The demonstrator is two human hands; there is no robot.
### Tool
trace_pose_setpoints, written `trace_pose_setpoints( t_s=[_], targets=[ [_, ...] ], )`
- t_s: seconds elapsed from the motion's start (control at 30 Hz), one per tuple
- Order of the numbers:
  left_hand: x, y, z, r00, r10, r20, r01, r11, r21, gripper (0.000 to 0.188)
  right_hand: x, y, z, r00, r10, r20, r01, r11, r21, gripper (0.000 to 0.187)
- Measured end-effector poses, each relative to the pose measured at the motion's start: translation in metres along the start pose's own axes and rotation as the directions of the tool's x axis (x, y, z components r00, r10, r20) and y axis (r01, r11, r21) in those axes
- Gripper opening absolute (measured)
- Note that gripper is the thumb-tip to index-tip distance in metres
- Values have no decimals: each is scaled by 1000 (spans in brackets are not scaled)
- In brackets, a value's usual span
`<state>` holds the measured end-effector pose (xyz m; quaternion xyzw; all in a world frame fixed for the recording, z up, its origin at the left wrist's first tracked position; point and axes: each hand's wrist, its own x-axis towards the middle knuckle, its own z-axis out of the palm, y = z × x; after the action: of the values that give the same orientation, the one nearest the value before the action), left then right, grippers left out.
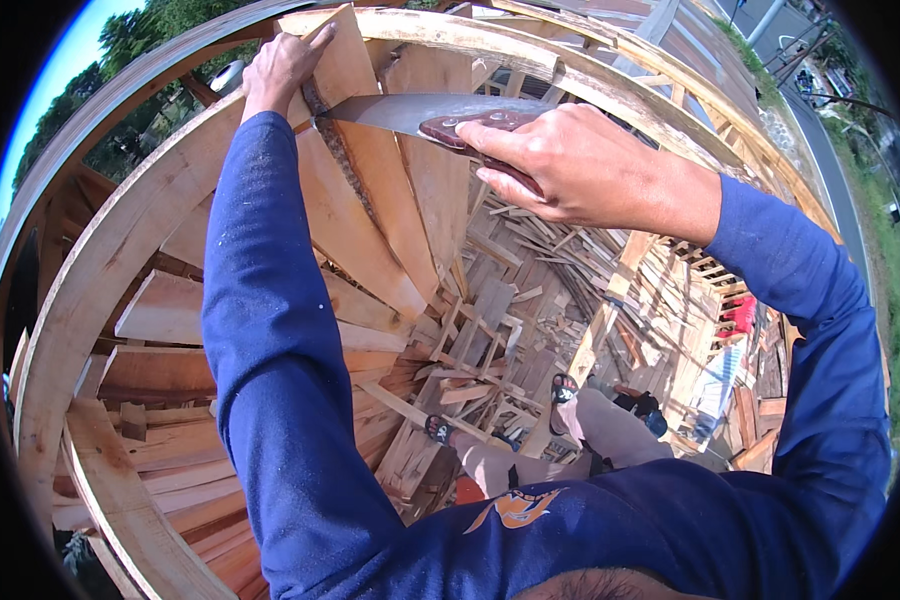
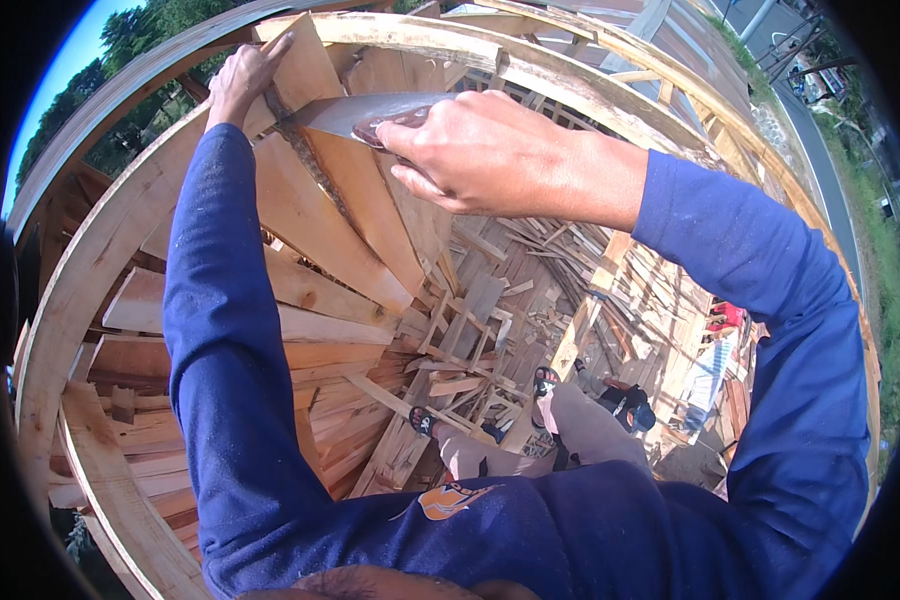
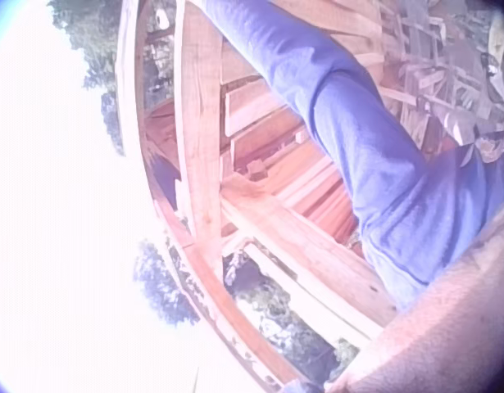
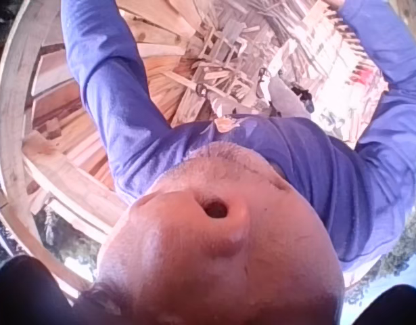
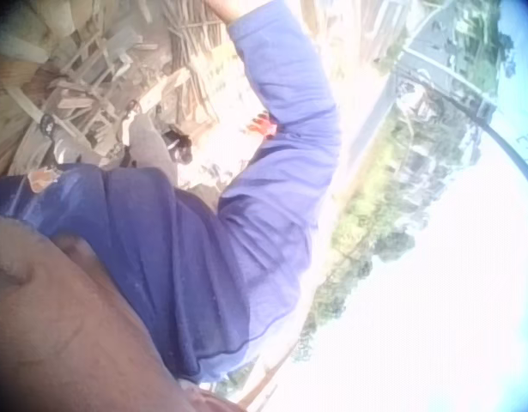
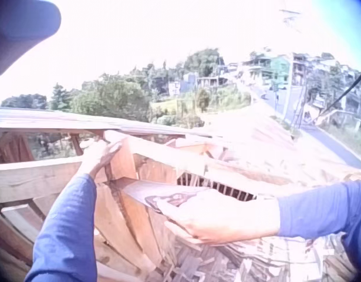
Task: The person saws through wooden planks using a handsaw while standing on a circular wooden frame.
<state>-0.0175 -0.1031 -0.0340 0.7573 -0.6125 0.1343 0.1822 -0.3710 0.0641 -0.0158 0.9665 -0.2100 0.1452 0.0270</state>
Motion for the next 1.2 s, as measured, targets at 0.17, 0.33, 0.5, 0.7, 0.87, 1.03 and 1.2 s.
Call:
trace_pose_setpoints(
  t_s=[0.17, 0.33, 0.5, 0.7, 0.87, 1.03, 1.2],
  targets=[
    [-10, 1, -11, 1000, -13, -2, 13, 1000, -28, 94, -6, 9, -2, 998, -57, -29, 57, 998, 13, 25],
    [-8, 0, -15, 1000, -18, 3, 18, 999, -34, 96, -4, 4, 9, 985, -133, -110, 126, 990, -69, 25],
    [-4, -4, -9, 1000, -28, -9, 28, 1000, 0, 98, -16, -7, -9, 989, -121, -82, 101, 972, -212, 25],
    [-1, -2, 3, 991, 32, -129, -15, 991, 134, 74, -2, -8, -20, 987, -141, -83, 123, 974, -188, 24],
    [-3, -1, -1, 981, 179, -70, -137, 907, 398, 71, -21, -17, -24, 985, -157, -72, 141, 972, -187, 26],
    [-22, 9, -8, 996, 15, -86, -19, 999, -38, 63, -77, -28, -69, 991, -133, -33, 121, 964, -237, 40],
    [-27, 17, 7, 963, 157, -220, -216, 937, -275, 48, -92, -29, -81, 989, -146, 9, 143, 952, -271, 45]
  ],
)
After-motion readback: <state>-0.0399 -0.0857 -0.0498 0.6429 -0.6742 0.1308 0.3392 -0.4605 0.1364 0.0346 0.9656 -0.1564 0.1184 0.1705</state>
